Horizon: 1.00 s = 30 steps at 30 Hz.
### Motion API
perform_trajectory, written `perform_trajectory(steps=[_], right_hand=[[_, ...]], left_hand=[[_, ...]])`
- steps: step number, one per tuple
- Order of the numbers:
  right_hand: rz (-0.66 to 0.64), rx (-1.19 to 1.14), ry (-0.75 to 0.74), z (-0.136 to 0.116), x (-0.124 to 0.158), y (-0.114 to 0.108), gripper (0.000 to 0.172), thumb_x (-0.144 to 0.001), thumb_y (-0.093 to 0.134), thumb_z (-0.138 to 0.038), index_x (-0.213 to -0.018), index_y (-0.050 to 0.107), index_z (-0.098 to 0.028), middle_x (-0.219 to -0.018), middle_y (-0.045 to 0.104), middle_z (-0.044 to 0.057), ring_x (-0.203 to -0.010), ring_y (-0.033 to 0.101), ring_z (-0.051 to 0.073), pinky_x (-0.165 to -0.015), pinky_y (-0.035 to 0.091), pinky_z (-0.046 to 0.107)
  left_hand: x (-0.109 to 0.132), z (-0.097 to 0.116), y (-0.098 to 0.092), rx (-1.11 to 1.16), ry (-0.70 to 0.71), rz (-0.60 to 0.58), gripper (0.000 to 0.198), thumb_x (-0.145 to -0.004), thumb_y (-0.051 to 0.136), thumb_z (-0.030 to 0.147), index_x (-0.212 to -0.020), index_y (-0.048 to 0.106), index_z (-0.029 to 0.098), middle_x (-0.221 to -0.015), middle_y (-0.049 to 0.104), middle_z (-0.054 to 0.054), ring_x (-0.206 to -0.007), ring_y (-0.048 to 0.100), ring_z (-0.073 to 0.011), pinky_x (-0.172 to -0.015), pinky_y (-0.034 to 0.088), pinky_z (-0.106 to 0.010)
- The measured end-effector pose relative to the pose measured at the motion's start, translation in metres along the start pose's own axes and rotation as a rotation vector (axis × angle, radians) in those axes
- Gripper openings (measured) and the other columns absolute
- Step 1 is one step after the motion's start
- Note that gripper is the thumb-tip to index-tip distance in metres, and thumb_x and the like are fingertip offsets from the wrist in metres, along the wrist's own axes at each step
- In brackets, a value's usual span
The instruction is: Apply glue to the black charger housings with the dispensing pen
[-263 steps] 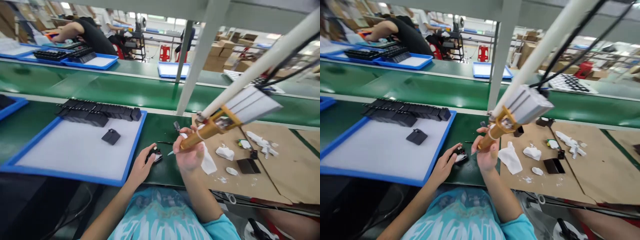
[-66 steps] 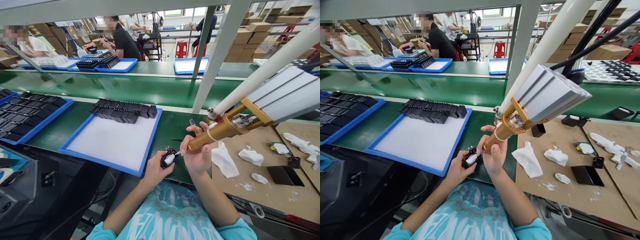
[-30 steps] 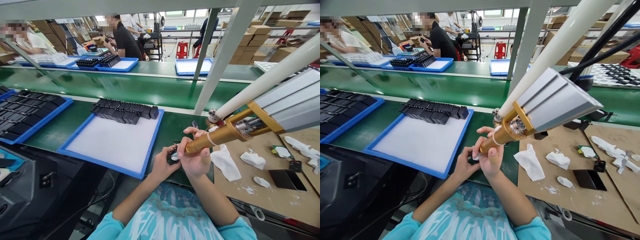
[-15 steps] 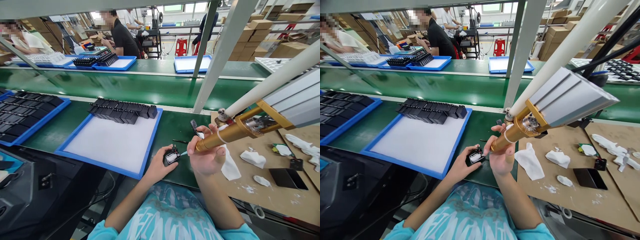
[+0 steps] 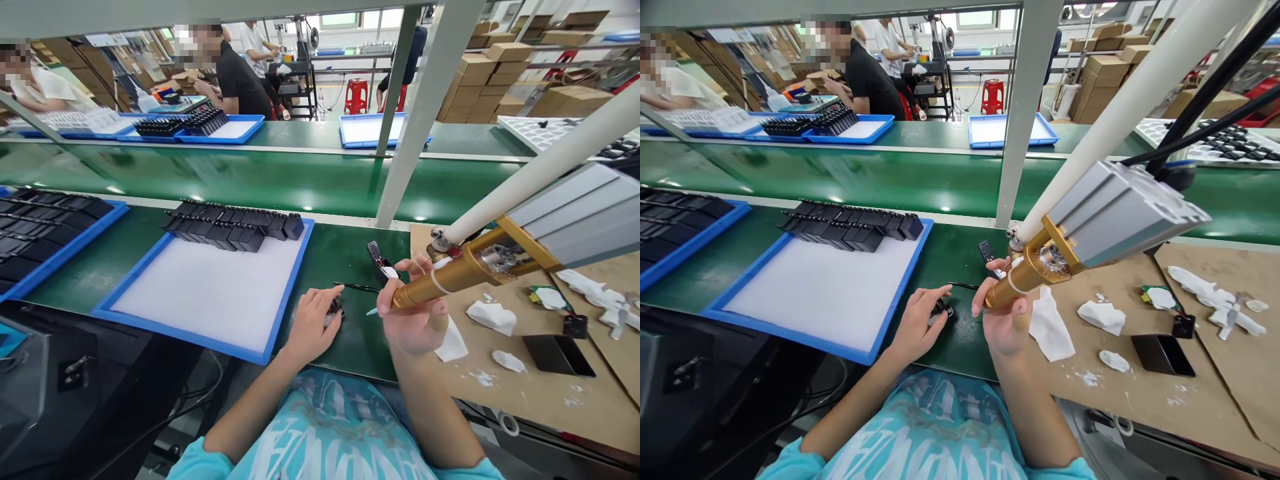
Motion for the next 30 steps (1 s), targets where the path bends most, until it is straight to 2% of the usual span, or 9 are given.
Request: perform_trajectory(steps=[2,4,8,11,14,16,21,30], right_hand=[[0.002,-0.007,0.0,-0.001,0.001,0.001,0.037,-0.084,0.049,-0.052,-0.113,0.058,-0.031,-0.105,0.057,0.002,-0.04,0.051,0.008,-0.031,0.034,0.028],[-0.006,-0.017,0.005,-0.003,0.001,0.001,0.037,-0.083,0.051,-0.052,-0.11,0.06,-0.03,-0.105,0.056,0.002,-0.04,0.052,0.008,-0.031,0.034,0.028],[-0.007,-0.023,0.036,-0.005,0.002,0.001,0.034,-0.082,0.054,-0.053,-0.106,0.06,-0.03,-0.104,0.057,0.002,-0.04,0.052,0.008,-0.032,0.033,0.027],[0.001,-0.017,0.043,-0.005,0.003,0.0,0.032,-0.082,0.055,-0.054,-0.103,0.059,-0.03,-0.103,0.058,0.002,-0.04,0.05,0.008,-0.032,0.033,0.027],[-0.01,-0.01,0.04,-0.005,0.004,-0.001,0.031,-0.083,0.053,-0.053,-0.1,0.059,-0.029,-0.104,0.058,0.002,-0.041,0.051,0.008,-0.033,0.033,0.028],[-0.023,-0.013,0.037,-0.005,0.005,-0.001,0.029,-0.084,0.052,-0.052,-0.099,0.059,-0.028,-0.104,0.057,0.003,-0.042,0.052,0.008,-0.034,0.033,0.028],[-0.024,-0.013,0.046,-0.005,0.006,-0.001,0.031,-0.084,0.052,-0.053,-0.103,0.058,-0.029,-0.103,0.058,0.003,-0.041,0.052,0.009,-0.033,0.034,0.028],[-0.019,0.006,0.045,-0.007,0.006,0.0,0.031,-0.083,0.052,-0.054,-0.101,0.058,-0.029,-0.101,0.057,0.002,-0.041,0.049,0.008,-0.033,0.033,0.027]], left_hand=[[0.005,0.003,-0.008,-0.115,0.025,-0.076,0.051,-0.095,0.046,0.023,-0.146,0.037,0.022,-0.127,0.062,-0.009,-0.109,0.052,-0.0252,-0.093,0.041,-0.042],[0.009,0.005,-0.012,-0.183,0.035,-0.095,0.05,-0.099,0.041,0.025,-0.149,0.033,0.022,-0.128,0.062,-0.009,-0.107,0.053,-0.0246,-0.09,0.041,-0.041],[0.013,0.003,-0.006,-0.23,0.069,-0.014,0.04,-0.1,0.042,0.027,-0.139,0.047,0.02,-0.112,0.07,-0.008,-0.099,0.06,-0.0224,-0.085,0.044,-0.038],[0.011,0.001,0.003,-0.18,0.084,0.063,0.028,-0.098,0.047,0.026,-0.124,0.058,0.021,-0.111,0.071,-0.006,-0.1,0.063,-0.0205,-0.089,0.046,-0.036],[0.006,0.0,0.009,-0.171,0.092,0.1,0.022,-0.098,0.046,0.025,-0.113,0.062,0.021,-0.111,0.07,-0.006,-0.099,0.064,-0.02,-0.087,0.048,-0.034],[0.002,0.0,0.009,-0.245,0.1,0.05,0.023,-0.098,0.045,0.026,-0.114,0.061,0.022,-0.111,0.069,-0.006,-0.097,0.064,-0.0208,-0.083,0.048,-0.034],[-0.004,0.0,0.005,-0.499,0.097,-0.208,0.034,-0.092,0.057,0.036,-0.125,0.055,0.025,-0.095,0.067,-0.004,-0.087,0.063,-0.0226,-0.071,0.048,-0.032],[-0.011,0.01,-0.001,-0.57,0.11,-0.33,0.03,-0.094,0.052,0.03,-0.123,0.053,0.025,-0.094,0.06,-0.005,-0.085,0.061,-0.0235,-0.069,0.049,-0.032]])
Point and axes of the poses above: each hand's wrist, its own x-axis away from the middle knuckle, its own y-axis out of the palm, z = x × y, the point moved 1 cm from there along -x, towards the middle knuckle
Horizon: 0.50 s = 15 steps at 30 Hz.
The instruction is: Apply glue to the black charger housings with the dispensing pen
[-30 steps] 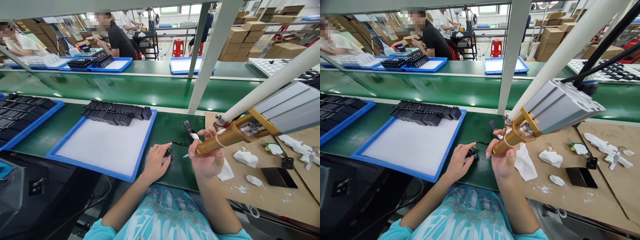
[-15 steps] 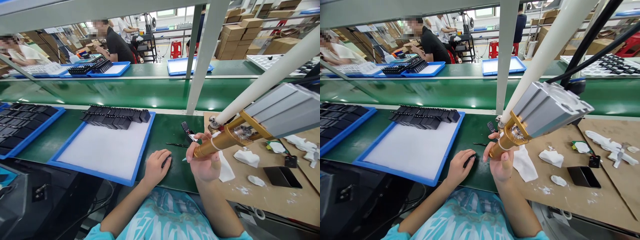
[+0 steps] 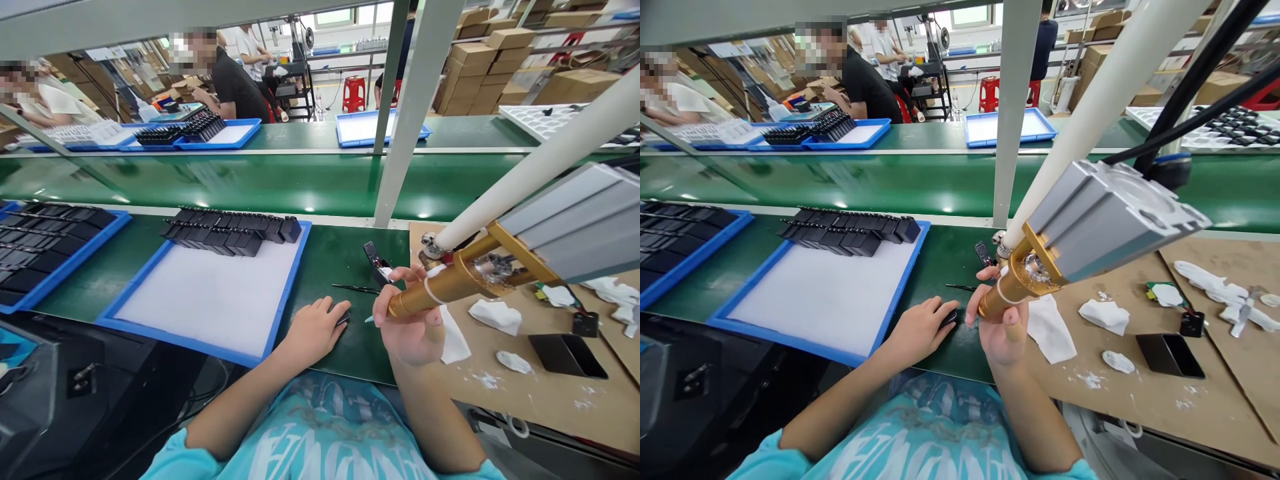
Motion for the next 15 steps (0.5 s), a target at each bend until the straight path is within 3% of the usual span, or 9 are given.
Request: perform_trajectory(steps=[5,9,11,15], right_hand=[[-0.009,-0.019,0.004,0.001,0.0,-0.001,0.03,-0.083,0.053,-0.053,-0.101,0.059,-0.029,-0.102,0.057,0.003,-0.041,0.05,0.008,-0.033,0.032,0.028],[-0.023,-0.066,-0.006,0.001,-0.001,0.0,0.029,-0.084,0.054,-0.05,-0.101,0.061,-0.029,-0.103,0.057,0.002,-0.042,0.053,0.009,-0.033,0.032,0.028],[-0.016,-0.075,-0.013,0.001,-0.002,0.0,0.028,-0.084,0.054,-0.049,-0.102,0.061,-0.029,-0.104,0.057,0.002,-0.042,0.053,0.009,-0.033,0.033,0.028],[0.001,-0.082,-0.032,0.001,-0.002,-0.001,0.029,-0.084,0.054,-0.048,-0.105,0.062,-0.029,-0.105,0.057,0.002,-0.044,0.054,0.009,-0.034,0.033,0.028]], left_hand=[[-0.002,0.001,0.003,-0.037,0.008,-0.045,0.029,-0.095,0.047,0.029,-0.123,0.052,0.022,-0.097,0.06,-0.008,-0.09,0.061,-0.0261,-0.069,0.051,-0.034],[-0.002,-0.001,0.005,0.128,-0.027,-0.001,0.027,-0.094,0.048,0.027,-0.12,0.053,0.022,-0.098,0.06,-0.008,-0.092,0.061,-0.026,-0.074,0.052,-0.036],[0.001,-0.005,0.001,0.418,-0.117,0.037,0.03,-0.093,0.049,0.03,-0.123,0.052,0.024,-0.098,0.062,-0.005,-0.09,0.062,-0.0232,-0.077,0.052,-0.035],[0.009,-0.018,-0.009,1.342,-0.34,0.105,0.044,-0.094,0.044,0.041,-0.135,0.045,0.025,-0.092,0.064,-0.005,-0.081,0.064,-0.0197,-0.071,0.053,-0.031]])
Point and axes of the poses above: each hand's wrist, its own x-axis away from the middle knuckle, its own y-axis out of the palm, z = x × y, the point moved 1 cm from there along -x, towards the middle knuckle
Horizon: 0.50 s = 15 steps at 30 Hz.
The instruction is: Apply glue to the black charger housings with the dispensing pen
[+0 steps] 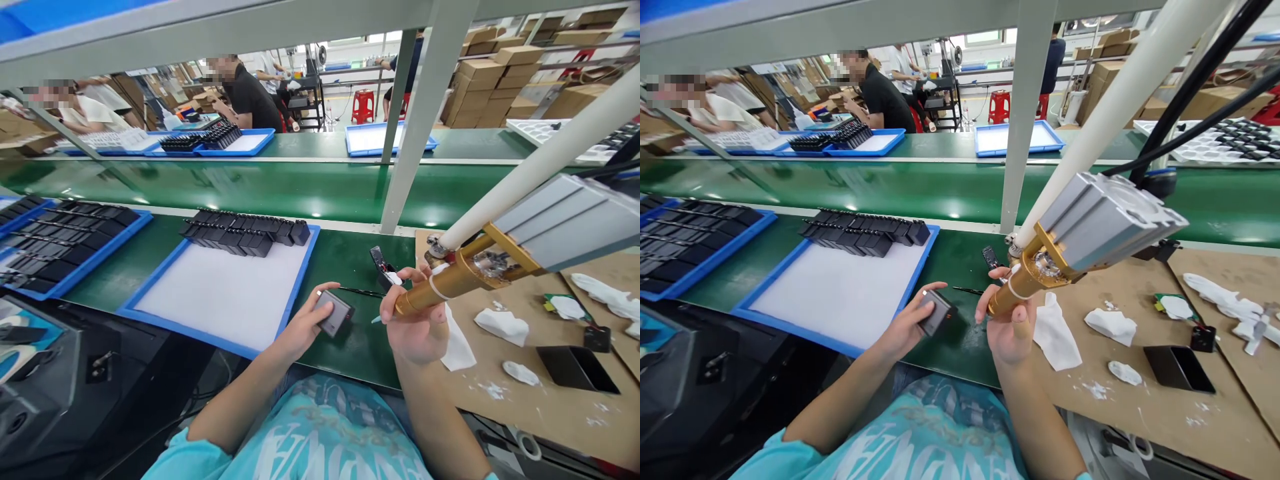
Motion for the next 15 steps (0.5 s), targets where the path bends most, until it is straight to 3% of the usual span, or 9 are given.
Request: perform_trajectory(steps=[3,6,8,11,13,15], right_hand=[[-0.003,0.0,0.0,0.001,0.0,-0.003,0.033,-0.084,0.054,-0.047,-0.111,0.06,-0.03,-0.105,0.058,0.003,-0.044,0.055,0.009,-0.034,0.034,0.028],[-0.011,0.011,-0.009,0.003,-0.001,-0.007,0.037,-0.084,0.054,-0.047,-0.116,0.057,-0.03,-0.107,0.058,0.003,-0.044,0.056,0.009,-0.034,0.036,0.027],[-0.013,0.022,-0.019,0.003,-0.001,-0.008,0.037,-0.083,0.055,-0.047,-0.116,0.056,-0.029,-0.107,0.059,0.003,-0.044,0.055,0.009,-0.034,0.036,0.027],[-0.008,0.029,-0.024,0.003,-0.001,-0.008,0.037,-0.083,0.055,-0.047,-0.114,0.057,-0.028,-0.106,0.059,0.003,-0.043,0.055,0.009,-0.034,0.036,0.027],[-0.001,0.027,-0.021,0.003,-0.001,-0.008,0.038,-0.082,0.055,-0.047,-0.115,0.057,-0.027,-0.106,0.059,0.002,-0.043,0.055,0.009,-0.034,0.036,0.027],[0.008,0.023,-0.023,0.003,-0.001,-0.009,0.039,-0.082,0.055,-0.047,-0.116,0.056,-0.027,-0.105,0.059,0.002,-0.044,0.055,0.009,-0.035,0.036,0.028]], left_hand=[[0.004,0.004,-0.012,0.451,-0.058,0.006,0.051,-0.091,0.045,0.044,-0.137,0.047,0.022,-0.087,0.063,-0.007,-0.074,0.063,-0.0197,-0.066,0.05,-0.032],[0.005,0.004,-0.029,0.49,-0.028,0.045,0.057,-0.087,0.05,0.044,-0.139,0.047,0.02,-0.091,0.063,-0.007,-0.077,0.061,-0.0202,-0.07,0.049,-0.033],[0.002,0.003,-0.046,0.237,0.032,0.125,0.061,-0.087,0.053,0.043,-0.143,0.04,0.023,-0.095,0.063,-0.005,-0.083,0.061,-0.0211,-0.076,0.048,-0.034],[-0.014,0.002,-0.082,-0.517,0.19,0.368,0.066,-0.088,0.056,0.041,-0.146,0.034,0.022,-0.098,0.064,-0.007,-0.091,0.06,-0.0257,-0.085,0.044,-0.039],[-0.032,0.003,-0.11,-1.038,0.288,0.517,0.062,-0.088,0.056,0.04,-0.142,0.042,0.015,-0.099,0.065,-0.012,-0.096,0.058,-0.0306,-0.088,0.041,-0.043],[-0.051,0.004,-0.135,-1.395,0.333,0.542,0.053,-0.09,0.053,0.041,-0.134,0.052,0.012,-0.095,0.066,-0.015,-0.098,0.057,-0.033,-0.087,0.039,-0.044]])
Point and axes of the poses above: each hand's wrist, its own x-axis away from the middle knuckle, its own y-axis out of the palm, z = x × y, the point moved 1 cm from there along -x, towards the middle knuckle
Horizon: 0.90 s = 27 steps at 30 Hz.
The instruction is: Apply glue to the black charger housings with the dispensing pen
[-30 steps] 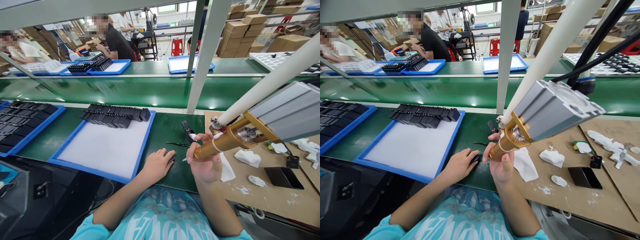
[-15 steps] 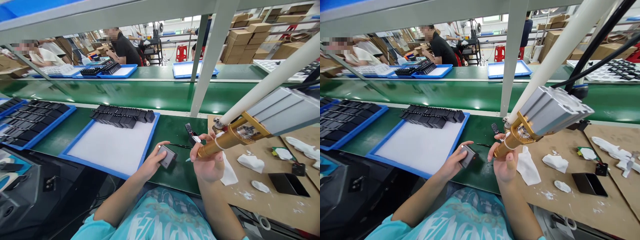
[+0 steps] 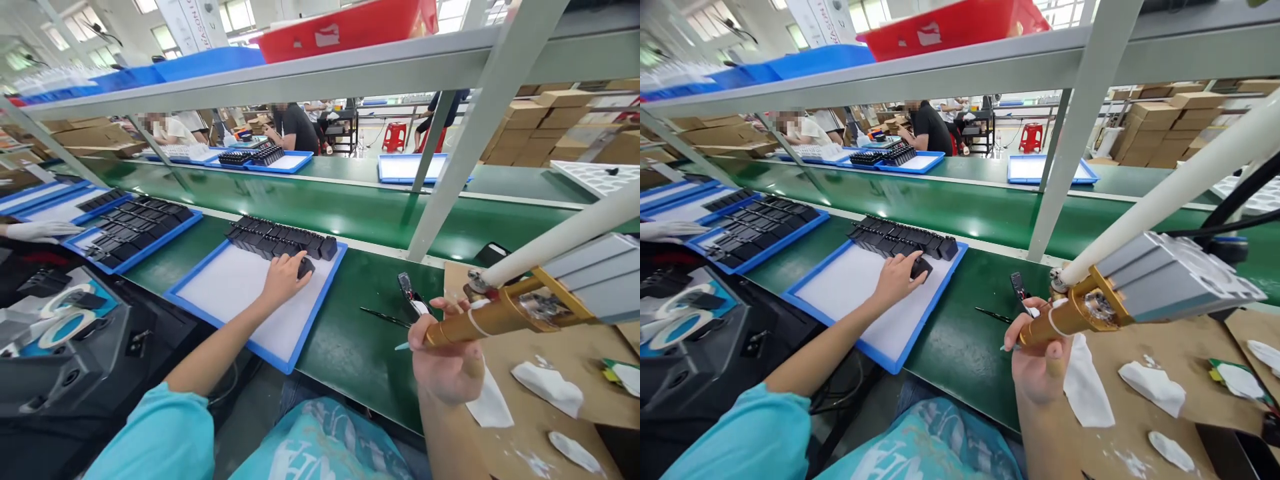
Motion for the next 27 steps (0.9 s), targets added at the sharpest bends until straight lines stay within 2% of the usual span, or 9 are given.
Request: perform_trajectory(steps=[3,5,9,11,14,18,22,25,27], right_hand=[[0.003,0.001,-0.001,0.001,0.0,0.0,0.039,-0.082,0.055,-0.047,-0.116,0.056,-0.027,-0.105,0.06,0.002,-0.043,0.055,0.009,-0.034,0.035,0.028],[0.002,0.006,-0.006,0.002,0.001,0.001,0.038,-0.083,0.054,-0.046,-0.115,0.056,-0.027,-0.106,0.06,0.002,-0.044,0.054,0.009,-0.034,0.035,0.027],[-0.003,0.015,-0.034,0.004,0.002,0.004,0.032,-0.087,0.05,-0.046,-0.111,0.058,-0.026,-0.108,0.059,0.004,-0.045,0.054,0.008,-0.034,0.035,0.025],[-0.001,0.023,-0.047,0.005,0.003,0.005,0.03,-0.088,0.048,-0.046,-0.109,0.057,-0.027,-0.111,0.058,0.004,-0.045,0.054,0.007,-0.034,0.035,0.024],[0.013,0.037,-0.037,0.006,0.004,0.004,0.03,-0.089,0.046,-0.046,-0.112,0.055,-0.03,-0.116,0.057,0.004,-0.047,0.054,0.007,-0.034,0.037,0.024],[0.018,0.033,-0.023,0.006,0.005,0.003,0.031,-0.088,0.047,-0.048,-0.113,0.053,-0.03,-0.116,0.057,0.004,-0.048,0.055,0.008,-0.038,0.039,0.025],[0.049,0.047,-0.022,0.004,0.003,0.001,0.031,-0.087,0.048,-0.049,-0.112,0.053,-0.031,-0.113,0.058,0.004,-0.047,0.055,0.008,-0.04,0.037,0.026],[0.078,0.063,-0.015,0.004,0.0,-0.001,0.031,-0.086,0.048,-0.051,-0.108,0.053,-0.029,-0.11,0.059,0.004,-0.047,0.055,0.009,-0.04,0.036,0.026],[0.098,0.069,-0.018,0.004,-0.002,-0.003,0.032,-0.087,0.047,-0.051,-0.108,0.052,-0.028,-0.108,0.059,0.004,-0.047,0.055,0.009,-0.041,0.036,0.026]], left_hand=[[-0.025,-0.023,0.01,-0.155,0.087,-0.002,0.042,-0.09,0.053,0.039,-0.123,0.061,0.014,-0.097,0.066,-0.017,-0.101,0.055,-0.0338,-0.087,0.038,-0.045],[-0.035,-0.03,0.015,-0.148,0.086,0.029,0.04,-0.089,0.055,0.036,-0.121,0.062,0.013,-0.113,0.063,-0.021,-0.11,0.052,-0.0368,-0.091,0.036,-0.047],[-0.038,-0.033,0.023,-0.171,0.056,0.128,0.049,-0.088,0.056,0.035,-0.133,0.054,0.013,-0.146,0.041,-0.023,-0.124,0.041,-0.0409,-0.098,0.032,-0.052],[-0.036,-0.032,0.027,-0.172,0.054,0.152,0.05,-0.09,0.054,0.035,-0.136,0.052,0.016,-0.15,0.037,-0.021,-0.127,0.039,-0.0405,-0.1,0.03,-0.053],[-0.034,-0.025,0.027,-0.118,0.072,0.182,0.05,-0.091,0.053,0.041,-0.134,0.053,0.015,-0.148,0.039,-0.021,-0.128,0.038,-0.0412,-0.101,0.031,-0.054],[-0.035,0.013,0.022,0.072,0.224,0.146,0.04,-0.091,0.053,0.04,-0.125,0.058,0.018,-0.136,0.054,-0.017,-0.123,0.046,-0.0355,-0.1,0.036,-0.051],[-0.05,0.069,0.03,0.384,0.411,-0.034,0.028,-0.092,0.049,0.03,-0.116,0.061,0.021,-0.121,0.064,-0.011,-0.116,0.055,-0.0277,-0.103,0.04,-0.045],[-0.078,0.106,0.051,0.575,0.368,-0.19,0.023,-0.089,0.05,0.025,-0.108,0.063,0.022,-0.116,0.065,-0.009,-0.116,0.056,-0.0265,-0.105,0.041,-0.044],[-0.105,0.125,0.069,0.623,0.309,-0.227,0.024,-0.087,0.052,0.024,-0.109,0.063,0.021,-0.117,0.064,-0.009,-0.115,0.057,-0.0262,-0.102,0.044,-0.043]])
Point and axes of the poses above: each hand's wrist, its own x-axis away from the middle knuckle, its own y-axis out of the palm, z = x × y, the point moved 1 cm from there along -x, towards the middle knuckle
